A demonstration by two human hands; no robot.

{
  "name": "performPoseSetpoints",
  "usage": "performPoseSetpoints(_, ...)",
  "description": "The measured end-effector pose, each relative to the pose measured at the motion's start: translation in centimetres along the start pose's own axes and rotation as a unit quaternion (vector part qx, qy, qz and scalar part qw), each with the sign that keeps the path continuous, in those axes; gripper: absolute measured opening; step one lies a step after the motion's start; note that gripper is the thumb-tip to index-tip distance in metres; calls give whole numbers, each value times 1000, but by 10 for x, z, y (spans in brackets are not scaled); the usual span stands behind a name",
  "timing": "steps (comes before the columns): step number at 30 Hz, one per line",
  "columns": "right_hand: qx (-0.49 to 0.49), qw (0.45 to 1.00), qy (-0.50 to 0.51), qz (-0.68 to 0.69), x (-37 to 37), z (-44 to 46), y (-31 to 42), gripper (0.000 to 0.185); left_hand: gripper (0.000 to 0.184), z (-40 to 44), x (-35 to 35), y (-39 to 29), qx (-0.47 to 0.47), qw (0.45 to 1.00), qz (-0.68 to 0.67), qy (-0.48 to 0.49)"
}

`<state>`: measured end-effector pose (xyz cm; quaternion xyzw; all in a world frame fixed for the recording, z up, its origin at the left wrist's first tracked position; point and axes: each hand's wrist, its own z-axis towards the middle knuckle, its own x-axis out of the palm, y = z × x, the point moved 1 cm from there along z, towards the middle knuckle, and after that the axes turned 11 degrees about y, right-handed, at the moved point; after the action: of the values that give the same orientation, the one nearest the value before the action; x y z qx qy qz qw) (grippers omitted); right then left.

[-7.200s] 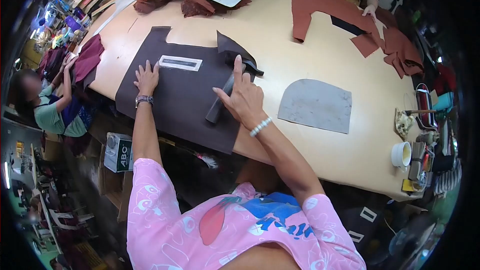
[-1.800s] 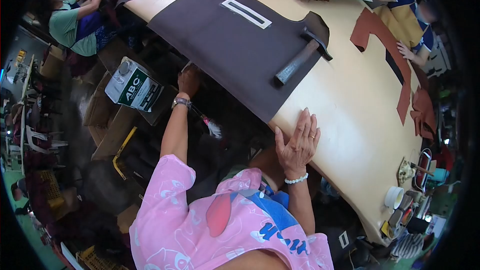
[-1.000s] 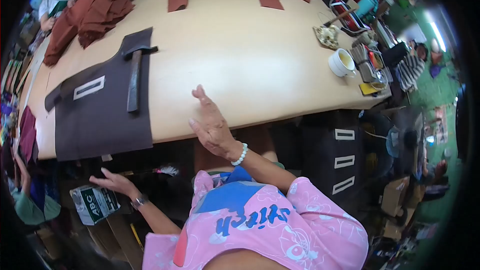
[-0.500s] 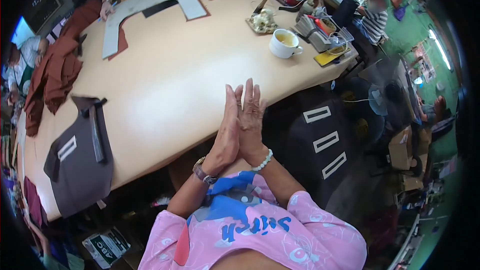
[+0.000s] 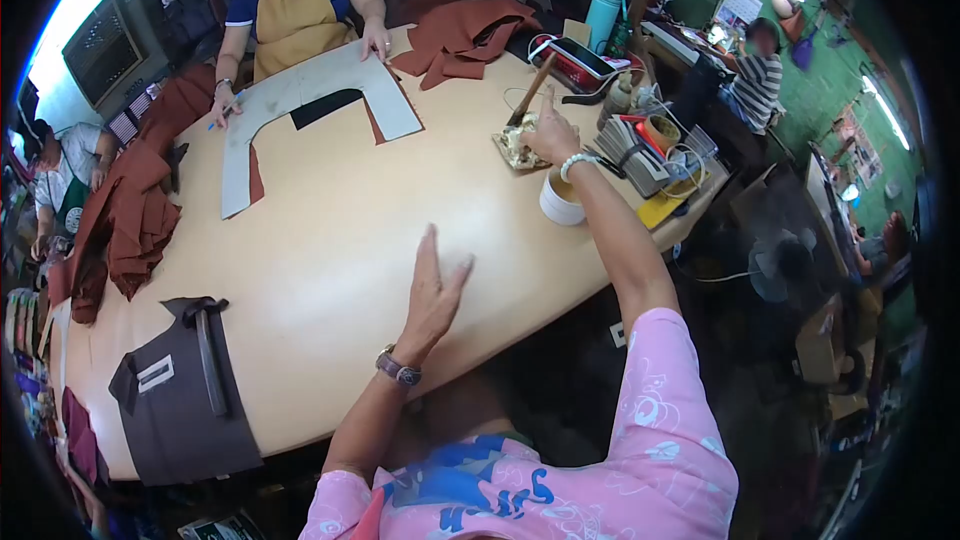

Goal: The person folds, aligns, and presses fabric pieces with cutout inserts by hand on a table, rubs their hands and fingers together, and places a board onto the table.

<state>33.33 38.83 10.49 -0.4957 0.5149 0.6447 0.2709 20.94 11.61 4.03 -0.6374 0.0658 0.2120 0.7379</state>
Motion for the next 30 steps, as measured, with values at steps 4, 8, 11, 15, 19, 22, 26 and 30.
performPoseSetpoints(4, 38, 998, 41, -4, 0, 31, -10, 107, 66, 43, 21, 6, 44, 984, 148, 88)
performPoseSetpoints(8, -9, 996, 13, 84, -6, 65, -37, 115, 79, 97, 72, 19, 82, 987, 90, 102)
performPoseSetpoints(11, -81, 983, -95, 136, -24, 76, -51, 122, 90, 125, 104, 13, 85, 988, 90, 93)
performPoseSetpoints(15, -97, 980, -9, 175, -98, 12, -24, 116, 96, 149, 126, 9, 85, 987, 82, 109)
performPoseSetpoints(19, -128, 987, -68, 66, -117, -27, -31, 109, 92, 179, 137, 14, 90, 991, 70, 63)
performPoseSetpoints(22, -126, 986, -64, 88, -119, -34, -38, 107, 88, 208, 138, 14, 61, 992, 82, 76)
performPoseSetpoints(26, -120, 982, -107, 103, -118, -15, -46, 106, 80, 236, 138, 13, 48, 993, 76, 71)
performPoseSetpoints(30, -121, 974, -123, 144, -104, 15, -51, 104, 87, 248, 138, 20, 45, 997, 45, 37)
